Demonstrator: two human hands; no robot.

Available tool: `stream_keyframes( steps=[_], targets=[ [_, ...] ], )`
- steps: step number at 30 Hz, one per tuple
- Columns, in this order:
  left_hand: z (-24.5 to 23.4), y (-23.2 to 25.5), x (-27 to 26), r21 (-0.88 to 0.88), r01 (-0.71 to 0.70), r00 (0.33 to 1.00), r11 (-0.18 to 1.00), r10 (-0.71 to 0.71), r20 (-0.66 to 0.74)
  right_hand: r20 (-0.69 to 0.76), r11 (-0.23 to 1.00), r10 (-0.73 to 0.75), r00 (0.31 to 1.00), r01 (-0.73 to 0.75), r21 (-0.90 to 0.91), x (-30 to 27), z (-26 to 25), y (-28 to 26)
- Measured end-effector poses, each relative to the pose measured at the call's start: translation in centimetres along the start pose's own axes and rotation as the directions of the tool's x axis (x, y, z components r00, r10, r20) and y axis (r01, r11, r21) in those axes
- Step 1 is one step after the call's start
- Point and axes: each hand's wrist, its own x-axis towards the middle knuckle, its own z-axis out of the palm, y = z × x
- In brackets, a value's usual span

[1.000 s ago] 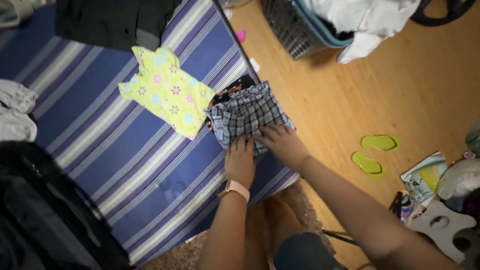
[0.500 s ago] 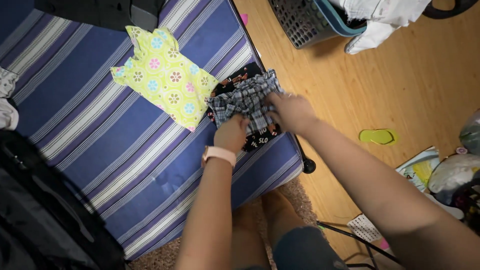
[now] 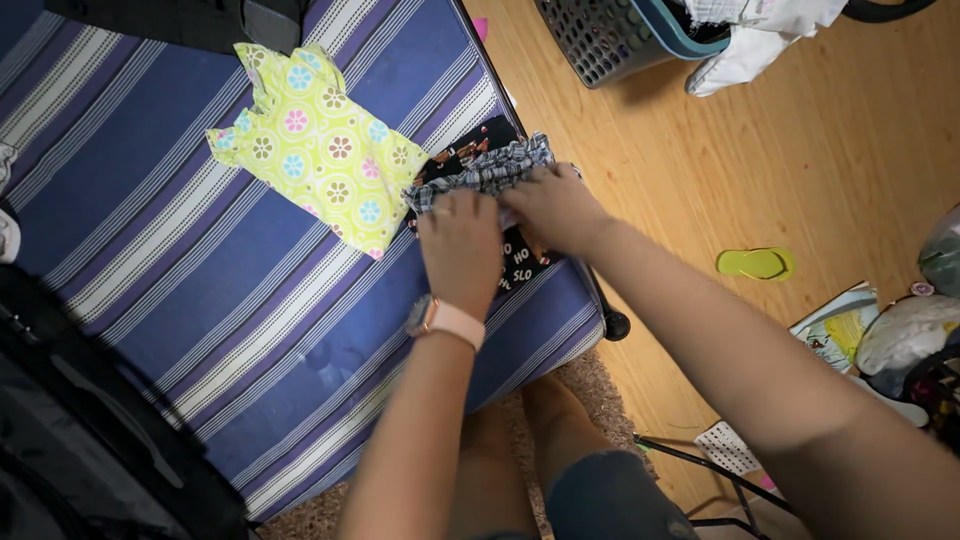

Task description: The person folds various clothing items on a bed and places them into an open suitcase. They handle shirts, shorts, and other garments one at a time, arranging them neatly inside the luggage.

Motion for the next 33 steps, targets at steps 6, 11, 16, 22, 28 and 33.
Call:
stream_keyframes(
  steps=[6,11,16,22,28,33],
  targets=[
    [-0.8,0.2,0.5,-0.114,-0.066,0.992,0.991,0.077,0.095,-0.026,0.960,0.065,0.998,-0.056,0.274,1.8,-1.2,1.4],
    [2.2,-0.6,1.3,-0.063,-0.042,0.996,0.997,0.047,0.079,-0.309,0.994,0.081,0.948,-0.053,0.097,0.0,0.0,-0.4],
    [3.6,-1.1,1.6,-0.076,-0.050,0.991,0.996,0.059,0.119,-0.495,0.967,-0.093,0.864,-0.040,-0.251,-1.7,1.6,-2.9],
    [0.7,-2.2,4.1,-0.259,0.055,0.968,0.964,0.012,0.249,-0.608,0.986,-0.078,0.790,-0.028,-0.162,-0.7,0.8,-2.2],
    [-4.0,-2.1,2.6,-0.472,0.290,0.948,0.832,-0.317,0.024,-0.463,0.979,0.094,0.882,0.002,0.203,0.2,-1.6,-1.8],
    [-4.9,1.6,0.1,-0.977,0.187,0.698,-0.105,-0.686,0.208,-0.554,0.886,0.306,0.774,-0.019,0.463,-0.7,-4.7,-4.0]
  ],
)
